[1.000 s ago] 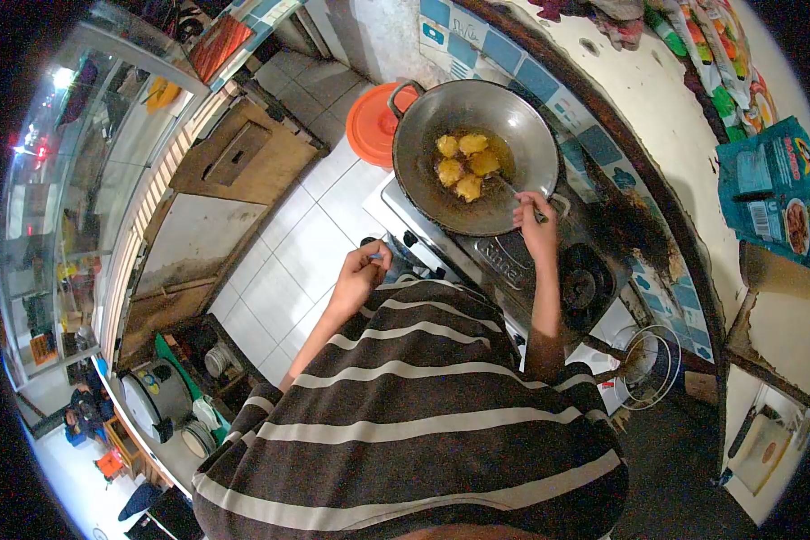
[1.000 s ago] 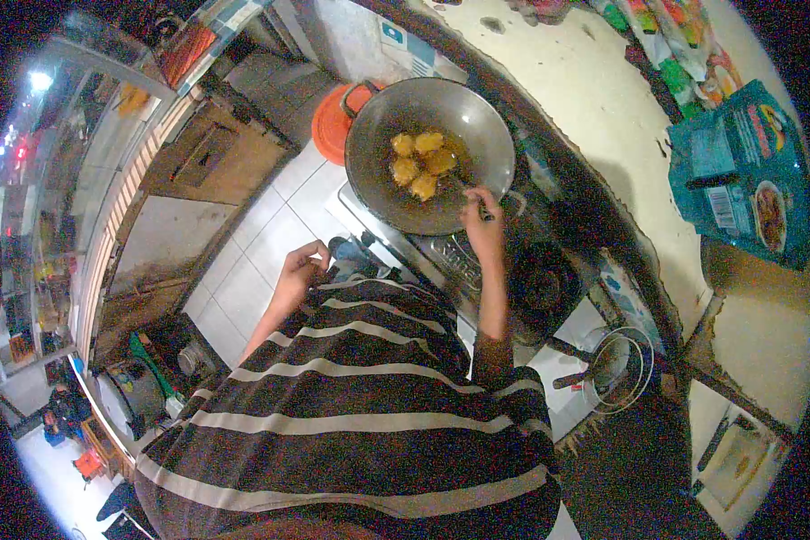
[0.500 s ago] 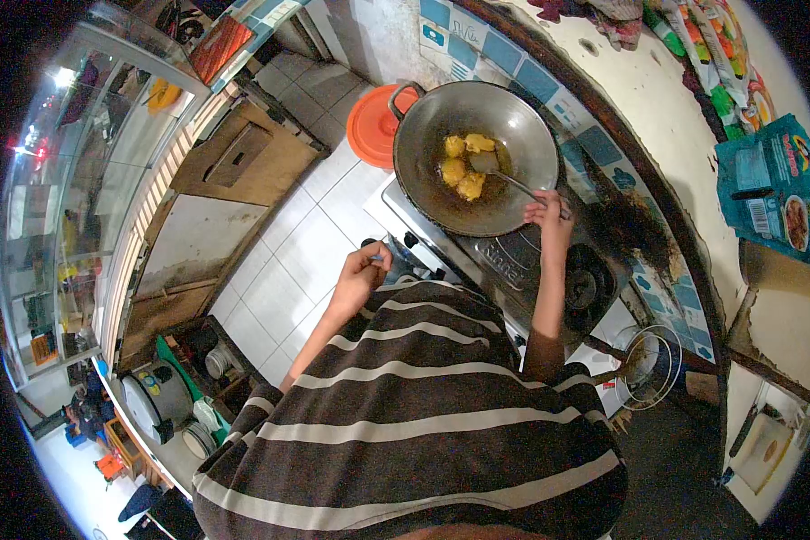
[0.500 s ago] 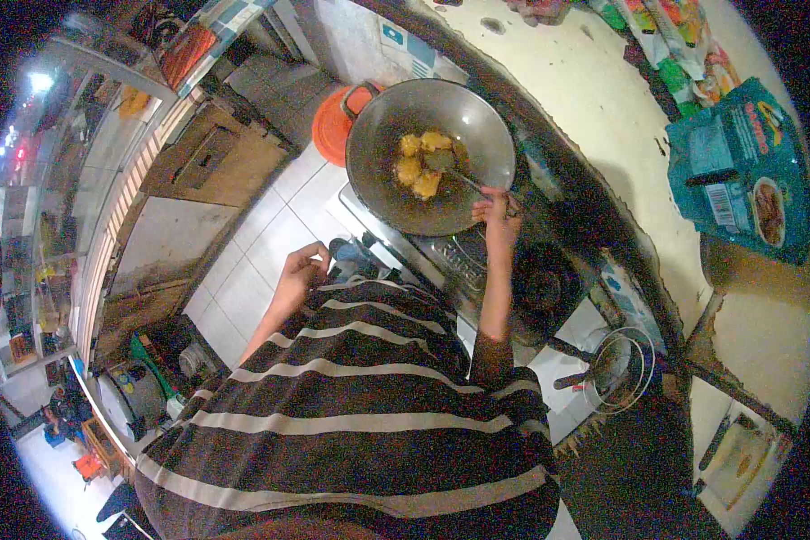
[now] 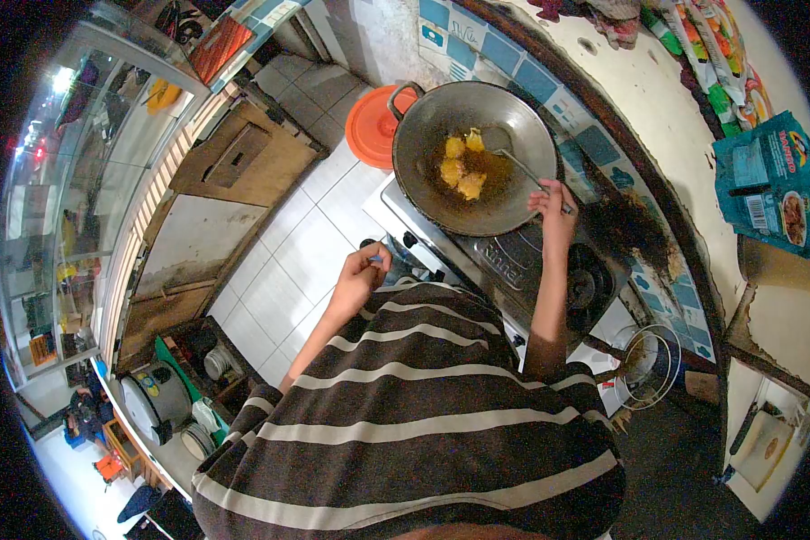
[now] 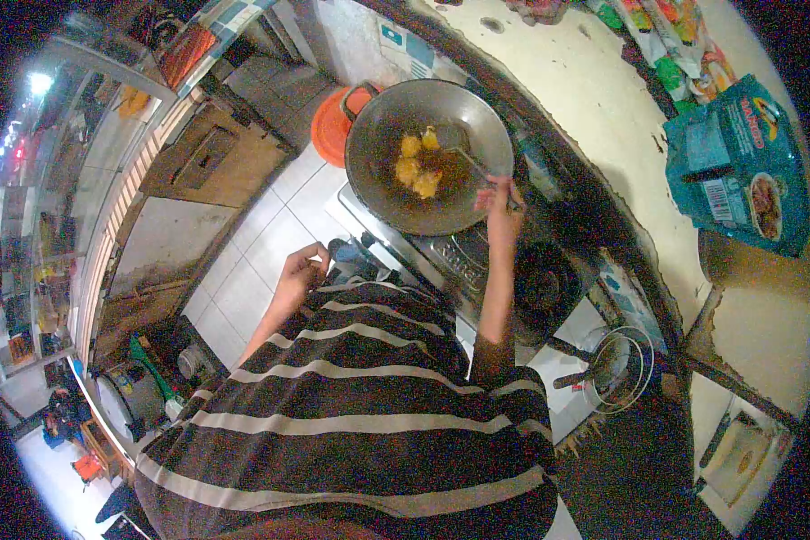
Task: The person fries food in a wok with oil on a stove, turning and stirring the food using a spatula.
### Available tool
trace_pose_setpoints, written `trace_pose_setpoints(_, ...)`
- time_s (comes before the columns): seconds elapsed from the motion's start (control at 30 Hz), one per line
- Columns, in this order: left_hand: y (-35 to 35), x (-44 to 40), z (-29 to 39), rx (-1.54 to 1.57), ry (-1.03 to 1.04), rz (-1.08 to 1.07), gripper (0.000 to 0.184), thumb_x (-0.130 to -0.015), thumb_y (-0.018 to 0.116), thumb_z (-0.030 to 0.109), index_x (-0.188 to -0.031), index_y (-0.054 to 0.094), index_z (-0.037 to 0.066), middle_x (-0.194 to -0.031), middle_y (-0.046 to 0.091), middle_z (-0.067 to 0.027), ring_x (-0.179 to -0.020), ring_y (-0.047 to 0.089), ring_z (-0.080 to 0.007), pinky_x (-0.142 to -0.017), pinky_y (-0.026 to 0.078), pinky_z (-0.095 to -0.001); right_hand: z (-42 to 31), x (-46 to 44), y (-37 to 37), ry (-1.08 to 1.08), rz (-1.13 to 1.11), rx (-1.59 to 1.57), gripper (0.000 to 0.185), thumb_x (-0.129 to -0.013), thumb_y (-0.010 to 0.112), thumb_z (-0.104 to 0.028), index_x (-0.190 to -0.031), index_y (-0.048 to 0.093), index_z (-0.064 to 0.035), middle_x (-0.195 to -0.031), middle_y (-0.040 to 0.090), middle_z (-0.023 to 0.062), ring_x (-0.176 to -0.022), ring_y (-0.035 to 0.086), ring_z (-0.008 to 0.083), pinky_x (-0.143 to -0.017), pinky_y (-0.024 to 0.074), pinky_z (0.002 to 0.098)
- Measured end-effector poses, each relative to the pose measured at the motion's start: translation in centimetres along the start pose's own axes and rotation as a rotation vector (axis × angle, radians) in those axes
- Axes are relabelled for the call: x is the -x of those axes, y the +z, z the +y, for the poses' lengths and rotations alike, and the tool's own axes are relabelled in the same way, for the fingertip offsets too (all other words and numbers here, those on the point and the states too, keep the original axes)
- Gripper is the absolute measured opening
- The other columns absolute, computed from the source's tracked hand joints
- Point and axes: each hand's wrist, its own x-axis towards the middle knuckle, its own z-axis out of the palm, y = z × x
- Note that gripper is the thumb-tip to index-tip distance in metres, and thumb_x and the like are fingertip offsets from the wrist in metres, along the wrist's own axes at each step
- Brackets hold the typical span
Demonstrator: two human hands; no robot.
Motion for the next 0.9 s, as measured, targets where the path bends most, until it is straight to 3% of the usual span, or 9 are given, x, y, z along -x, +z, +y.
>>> trace_pose_setpoints(0.3,0.0,0.2,-0.5,0.023,0.013,0.021,0.023,-0.069,0.034,-0.01,-0.08,0.049,0.004,-0.061,0.04,0.0033,-0.051,0.033,-0.0055,-0.047,0.024,-0.023,1.4,1.1,-0.6,-0.455,0.002,0.597,0.019,-0.095,0.05,-0.014,-0.103,0.063,-0.002,-0.082,0.063,0.0058,-0.076,0.059,0.013,-0.073,0.0474,0.0275)
trace_pose_setpoints(0.5,0.0,0.2,-0.2,0.026,0.012,0.022,0.024,-0.068,0.033,-0.01,-0.079,0.049,0.004,-0.062,0.041,0.003,-0.051,0.033,-0.0053,-0.047,0.024,-0.0227,1.4,1.9,-0.8,-0.433,-0.005,0.628,0.017,-0.094,0.051,-0.012,-0.102,0.063,-0.0028,-0.082,0.061,0.005,-0.075,0.059,0.0137,-0.072,0.0472,0.0291)
trace_pose_setpoints(0.6,0.0,0.3,-0.5,0.034,0.004,0.018,0.024,-0.068,0.032,-0.01,-0.079,0.049,0.004,-0.062,0.041,0.003,-0.051,0.033,-0.0053,-0.047,0.024,-0.0227,2.8,1.7,-1.3,-0.266,-0.023,0.59,0.017,-0.091,0.053,-0.012,-0.103,0.062,-0.0031,-0.102,0.067,0.0123,-0.1,0.062,0.0265,-0.089,0.0448,0.0346)
trace_pose_setpoints(0.7,-0.2,0.3,-0.5,0.032,-0.01,0.001,0.024,-0.068,0.033,-0.01,-0.079,0.049,0.005,-0.062,0.041,0.0031,-0.051,0.033,-0.0052,-0.047,0.023,-0.0225,4.7,1.4,-0.9,-0.352,0.011,0.55,0.017,-0.095,0.049,-0.012,-0.101,0.062,-0.0033,-0.076,0.058,0.0029,-0.069,0.057,0.0106,-0.065,0.0475,0.0253)
trace_pose_setpoints(0.9,0.0,0.2,0.0,0.043,0.004,-0.003,0.023,-0.07,0.034,-0.01,-0.08,0.048,0.005,-0.06,0.041,0.0033,-0.05,0.033,-0.0052,-0.046,0.023,-0.0227,4.5,2.0,0.2,-0.077,-0.093,0.323,0.017,-0.096,0.051,-0.017,-0.097,0.059,-0.0015,-0.073,0.055,0.0018,-0.063,0.052,0.0086,-0.059,0.0458,0.0235)
